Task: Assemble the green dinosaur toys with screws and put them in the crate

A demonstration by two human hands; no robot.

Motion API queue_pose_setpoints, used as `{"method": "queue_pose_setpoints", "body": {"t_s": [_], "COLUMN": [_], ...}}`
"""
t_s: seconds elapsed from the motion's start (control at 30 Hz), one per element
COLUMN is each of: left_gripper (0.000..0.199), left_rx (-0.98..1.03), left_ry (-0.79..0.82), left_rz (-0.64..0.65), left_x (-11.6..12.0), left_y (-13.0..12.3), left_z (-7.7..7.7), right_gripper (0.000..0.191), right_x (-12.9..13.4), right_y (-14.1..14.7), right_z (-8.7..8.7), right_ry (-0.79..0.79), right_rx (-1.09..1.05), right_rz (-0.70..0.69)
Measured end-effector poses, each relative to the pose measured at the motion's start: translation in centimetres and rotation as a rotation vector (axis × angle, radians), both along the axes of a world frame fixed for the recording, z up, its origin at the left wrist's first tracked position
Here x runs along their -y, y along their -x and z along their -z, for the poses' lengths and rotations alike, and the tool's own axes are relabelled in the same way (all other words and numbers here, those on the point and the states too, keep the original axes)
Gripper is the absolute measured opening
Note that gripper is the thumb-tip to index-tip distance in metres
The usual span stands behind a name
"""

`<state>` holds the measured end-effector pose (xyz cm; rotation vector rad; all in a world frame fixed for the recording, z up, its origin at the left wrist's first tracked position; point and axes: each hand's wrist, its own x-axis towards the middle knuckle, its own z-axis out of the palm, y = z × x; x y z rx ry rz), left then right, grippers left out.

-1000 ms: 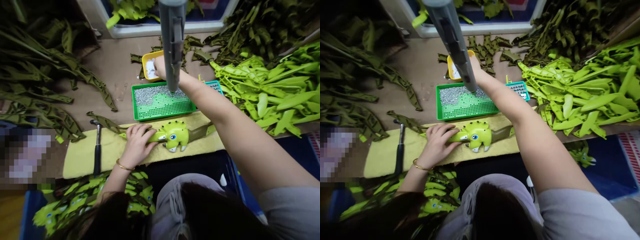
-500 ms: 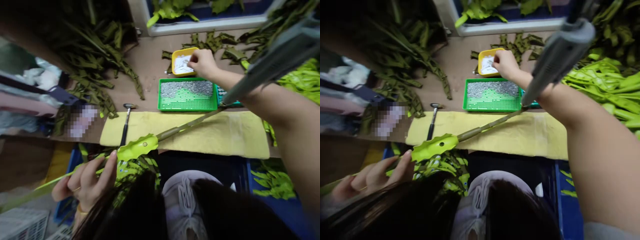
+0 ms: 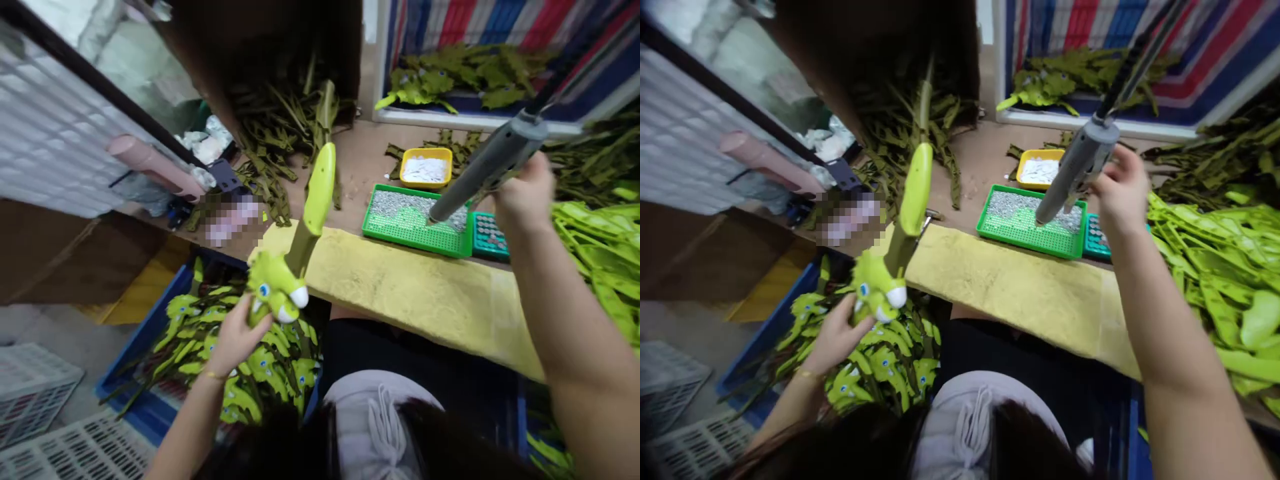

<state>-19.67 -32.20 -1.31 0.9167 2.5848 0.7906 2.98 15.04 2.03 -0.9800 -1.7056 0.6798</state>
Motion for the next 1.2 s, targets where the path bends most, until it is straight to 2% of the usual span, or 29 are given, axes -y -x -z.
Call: {"method": "queue_pose_setpoints", "body": {"t_s": [0.03,0.1,0.13,0.17,0.2,0.27,0.37,0.47,0.67,0.9,1.03,1.1,1.2], "left_gripper": [0.038,0.038,0.039,0.042,0.048,0.062,0.073,0.073,0.068,0.060,0.055,0.054,0.055], "left_rx": [0.124,0.329,0.437,0.555,0.677,0.905,1.098,1.127,1.126,1.169,1.062,1.010,0.937], "left_ry": [-0.046,-0.187,-0.267,-0.348,-0.426,-0.541,-0.612,-0.645,-0.701,-0.763,-0.751,-0.761,-0.745], "left_rz": [-0.019,-0.072,-0.101,-0.125,-0.149,-0.208,-0.266,-0.255,-0.265,-0.310,-0.351,-0.372,-0.412], "left_x": [-1.2,-3.7,-5.0,-6.2,-7.3,-9.2,-10.8,-11.0,-10.5,-10.1,-9.1,-7.8,-4.3], "left_y": [-0.8,-2.4,-3.1,-3.7,-4.3,-5.5,-6.8,-7.3,-7.1,-6.4,-6.1,-5.7,-4.6], "left_z": [0.3,0.9,1.1,1.3,1.4,1.3,1.0,0.7,0.9,2.1,3.4,4.0,4.7], "right_gripper": [0.034,0.016,0.012,0.007,0.004,0.010,0.015,0.020,0.022,0.024,0.027,0.027,0.037], "right_x": [1.6,5.7,8.1,10.7,13.3,18.0,22.3,23.6,24.7,27.1,29.1,29.7,29.0], "right_y": [-1.0,-2.0,-1.8,-1.2,-0.1,2.9,7.1,9.0,9.1,10.6,11.7,12.2,13.6], "right_z": [-0.4,-1.1,-1.2,-1.2,-0.9,-0.1,1.2,1.6,1.3,2.0,2.7,3.0,3.7], "right_ry": [0.063,-0.046,-0.101,-0.085,-0.013,0.199,0.450,0.607,0.651,0.590,0.540,0.521,0.515], "right_rx": [-0.220,-0.629,-0.743,-0.793,-0.783,-0.595,-0.389,-0.363,-0.357,-0.305,-0.237,-0.172,0.038], "right_rz": [-0.016,0.009,0.007,-0.021,-0.078,-0.277,-0.526,-0.675,-0.756,-0.695,-0.715,-0.815,-1.045]}}
